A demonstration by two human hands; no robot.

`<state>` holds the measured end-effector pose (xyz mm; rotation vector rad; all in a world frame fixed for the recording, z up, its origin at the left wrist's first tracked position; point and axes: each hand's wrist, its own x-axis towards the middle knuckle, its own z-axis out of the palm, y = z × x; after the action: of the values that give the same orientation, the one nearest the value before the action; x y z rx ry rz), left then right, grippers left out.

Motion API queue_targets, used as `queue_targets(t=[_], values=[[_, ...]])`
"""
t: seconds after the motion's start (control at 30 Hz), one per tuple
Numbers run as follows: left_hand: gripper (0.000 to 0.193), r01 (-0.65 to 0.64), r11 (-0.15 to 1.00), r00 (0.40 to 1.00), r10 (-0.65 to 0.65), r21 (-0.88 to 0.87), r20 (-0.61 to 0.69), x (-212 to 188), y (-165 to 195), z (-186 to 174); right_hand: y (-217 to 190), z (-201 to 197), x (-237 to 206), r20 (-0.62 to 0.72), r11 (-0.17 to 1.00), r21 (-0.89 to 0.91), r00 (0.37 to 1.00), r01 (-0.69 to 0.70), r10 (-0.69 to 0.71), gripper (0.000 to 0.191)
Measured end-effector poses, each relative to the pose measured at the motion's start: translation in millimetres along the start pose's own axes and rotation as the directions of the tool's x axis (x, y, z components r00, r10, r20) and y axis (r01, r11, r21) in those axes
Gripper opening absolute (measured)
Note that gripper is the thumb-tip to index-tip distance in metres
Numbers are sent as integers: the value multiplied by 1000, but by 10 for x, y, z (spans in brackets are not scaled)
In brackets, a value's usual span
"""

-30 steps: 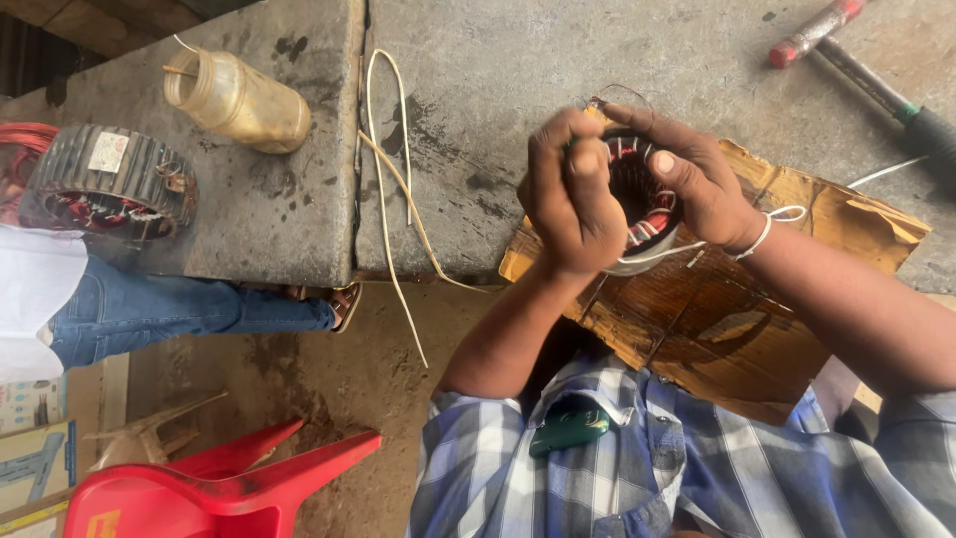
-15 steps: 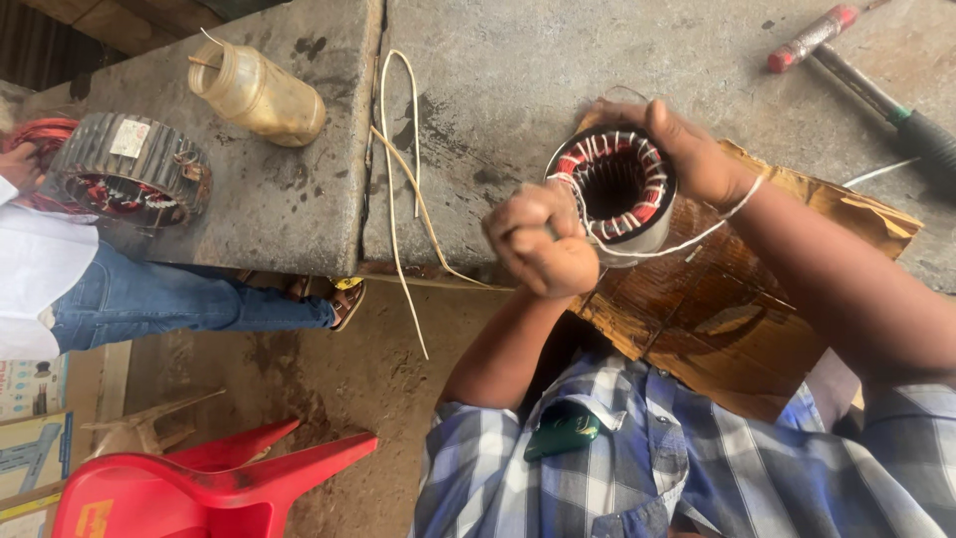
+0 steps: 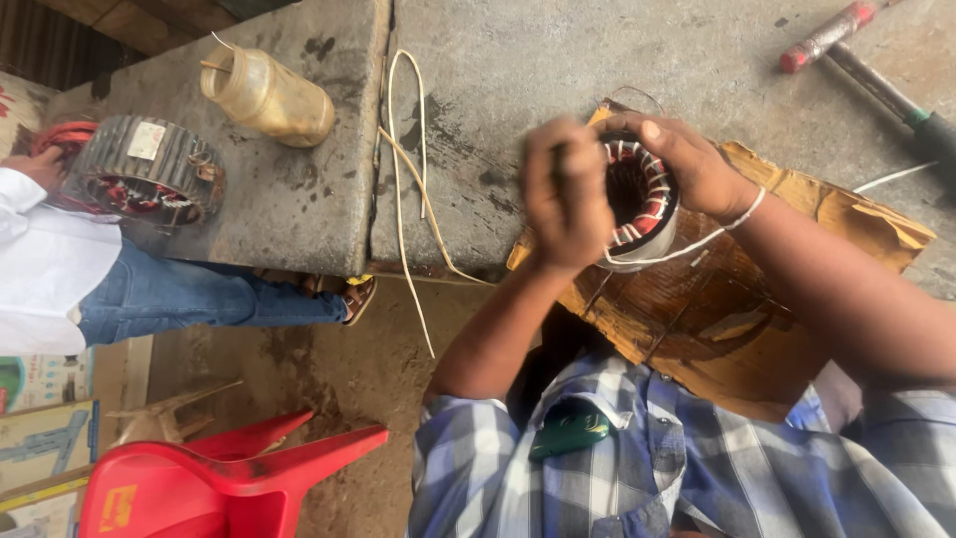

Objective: The person secures a motor stator by repeatedly inserting and hammering white tie wires into the slots, then trimming excess wire with scissors. The person uses a hammer, screwdriver, and scissors to adjust and tighten the stator assembly.

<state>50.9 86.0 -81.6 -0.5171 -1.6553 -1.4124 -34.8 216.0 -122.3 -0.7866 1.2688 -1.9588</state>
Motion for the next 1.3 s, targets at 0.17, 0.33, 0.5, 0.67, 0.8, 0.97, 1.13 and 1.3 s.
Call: queue_targets(t=[0.17, 0.33, 0.5, 0.67, 0.8, 0.97, 1.13, 1.3], values=[[20, 23, 965, 993, -53, -263, -109, -168, 98, -293, 22, 4, -70, 37, 995, -59, 996, 81, -79, 84], [32, -30, 990, 999, 23, -141, -46, -87, -136, -248, 72, -82, -17, 58, 991, -74, 993, 110, -106, 81], [35, 171, 985, 978, -172, 21, 117, -3, -243, -143, 75, -156, 20, 55, 988, -40, 988, 147, -145, 77], [36, 154, 954, 987, -160, -257, -3, 58, -294, -457, 82, -119, 7, -9, 998, -69, 1000, -1, 1, 71], [34, 265, 859, 961, -274, -438, 43, 116, -367, -627, 134, -152, 19, -13, 999, 22, 999, -40, 40, 69], [39, 183, 945, 949, -98, -273, 300, 220, -512, -361, 182, -240, 45, 3, 999, 40, 1000, 2, -3, 67], [42, 235, 939, 909, -122, -249, 398, 271, -393, -430, 161, -201, 24, 8, 999, 21, 999, 40, -40, 66], [36, 248, 858, 966, -183, -449, 184, 362, -497, -534, 116, -135, 4, -5, 996, -84, 999, 41, -42, 67]])
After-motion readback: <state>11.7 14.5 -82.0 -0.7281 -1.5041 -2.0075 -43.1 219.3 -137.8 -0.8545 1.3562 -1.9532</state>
